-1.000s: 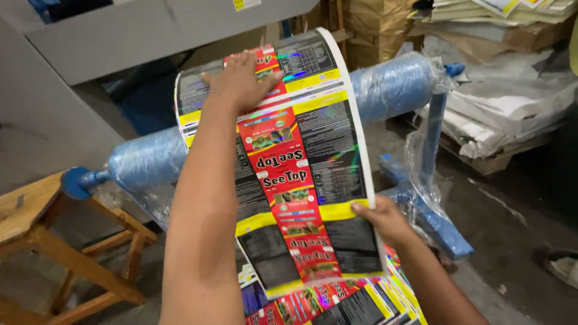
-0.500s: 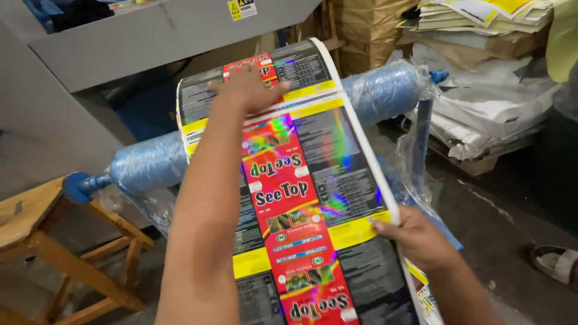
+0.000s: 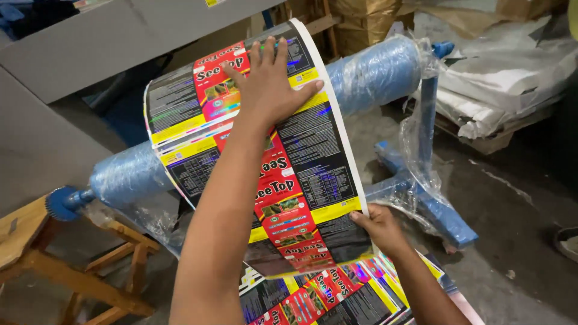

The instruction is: Pulling printed labels from a large roll and stacking them on the floor.

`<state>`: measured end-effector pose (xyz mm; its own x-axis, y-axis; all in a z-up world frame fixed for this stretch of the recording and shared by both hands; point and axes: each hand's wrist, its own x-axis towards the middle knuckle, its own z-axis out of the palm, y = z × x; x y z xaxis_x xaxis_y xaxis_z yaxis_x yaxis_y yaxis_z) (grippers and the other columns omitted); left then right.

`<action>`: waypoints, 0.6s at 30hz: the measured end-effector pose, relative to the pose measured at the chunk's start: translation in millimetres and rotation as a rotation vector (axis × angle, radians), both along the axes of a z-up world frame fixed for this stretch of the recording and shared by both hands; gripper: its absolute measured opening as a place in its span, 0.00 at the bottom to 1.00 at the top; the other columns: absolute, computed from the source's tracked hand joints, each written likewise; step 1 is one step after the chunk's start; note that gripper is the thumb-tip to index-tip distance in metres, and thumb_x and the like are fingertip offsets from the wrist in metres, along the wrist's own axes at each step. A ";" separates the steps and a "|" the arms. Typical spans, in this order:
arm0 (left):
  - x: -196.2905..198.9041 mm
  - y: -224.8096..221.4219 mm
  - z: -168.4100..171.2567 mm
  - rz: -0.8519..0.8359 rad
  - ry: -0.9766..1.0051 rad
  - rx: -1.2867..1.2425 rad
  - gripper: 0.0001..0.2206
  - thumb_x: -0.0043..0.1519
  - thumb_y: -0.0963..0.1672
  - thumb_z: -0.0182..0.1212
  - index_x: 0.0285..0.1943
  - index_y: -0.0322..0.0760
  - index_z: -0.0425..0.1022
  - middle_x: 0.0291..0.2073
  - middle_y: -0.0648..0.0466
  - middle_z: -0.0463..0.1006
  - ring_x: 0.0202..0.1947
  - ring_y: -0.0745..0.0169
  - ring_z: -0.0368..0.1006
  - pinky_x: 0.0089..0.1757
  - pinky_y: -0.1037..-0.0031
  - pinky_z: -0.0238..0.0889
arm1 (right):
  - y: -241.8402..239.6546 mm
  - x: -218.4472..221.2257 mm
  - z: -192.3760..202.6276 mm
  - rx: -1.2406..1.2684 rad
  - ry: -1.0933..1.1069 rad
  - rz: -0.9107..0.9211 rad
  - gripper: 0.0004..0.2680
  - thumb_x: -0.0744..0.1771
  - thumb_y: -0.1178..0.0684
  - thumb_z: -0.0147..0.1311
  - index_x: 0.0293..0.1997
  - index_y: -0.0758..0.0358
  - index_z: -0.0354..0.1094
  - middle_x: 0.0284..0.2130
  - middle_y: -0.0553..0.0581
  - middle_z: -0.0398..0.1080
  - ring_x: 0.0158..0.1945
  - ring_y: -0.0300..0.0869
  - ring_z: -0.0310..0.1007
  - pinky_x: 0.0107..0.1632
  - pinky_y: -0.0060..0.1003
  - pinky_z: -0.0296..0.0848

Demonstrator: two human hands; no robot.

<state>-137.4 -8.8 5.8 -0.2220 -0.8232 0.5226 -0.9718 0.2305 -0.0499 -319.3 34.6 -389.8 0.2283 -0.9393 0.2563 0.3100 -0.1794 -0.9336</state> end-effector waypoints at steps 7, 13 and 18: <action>2.4 -2.3 -7.2 -0.001 -0.030 -0.102 0.50 0.55 0.68 0.52 0.80 0.42 0.48 0.79 0.47 0.46 0.78 0.38 0.35 0.60 0.18 0.23 | 9.6 50.0 -106.8 0.019 0.278 -0.144 0.09 0.68 0.50 0.59 0.44 0.66 0.78 0.33 0.49 0.76 0.38 0.33 0.70 0.43 0.34 0.71; 54.3 -9.9 14.3 -0.081 0.005 -0.007 0.44 0.59 0.67 0.47 0.77 0.40 0.54 0.76 0.47 0.51 0.75 0.43 0.43 0.62 0.31 0.36 | 27.6 -22.3 14.9 -0.231 0.724 -0.009 0.10 0.66 0.47 0.60 0.41 0.64 0.76 0.33 0.58 0.75 0.38 0.42 0.74 0.42 0.42 0.72; 148.5 -16.6 35.9 0.154 0.101 0.041 0.40 0.63 0.64 0.41 0.76 0.38 0.57 0.73 0.49 0.58 0.73 0.50 0.52 0.64 0.36 0.42 | -7.4 47.0 84.7 -0.466 1.306 0.256 0.09 0.64 0.47 0.60 0.44 0.54 0.75 0.39 0.60 0.77 0.46 0.55 0.76 0.47 0.50 0.71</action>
<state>11.1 -25.4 41.7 -0.0395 -0.8647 0.5008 -0.9953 0.0783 0.0566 -272.3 27.2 -305.1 0.6888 -0.7250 0.0014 -0.6501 -0.6184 -0.4416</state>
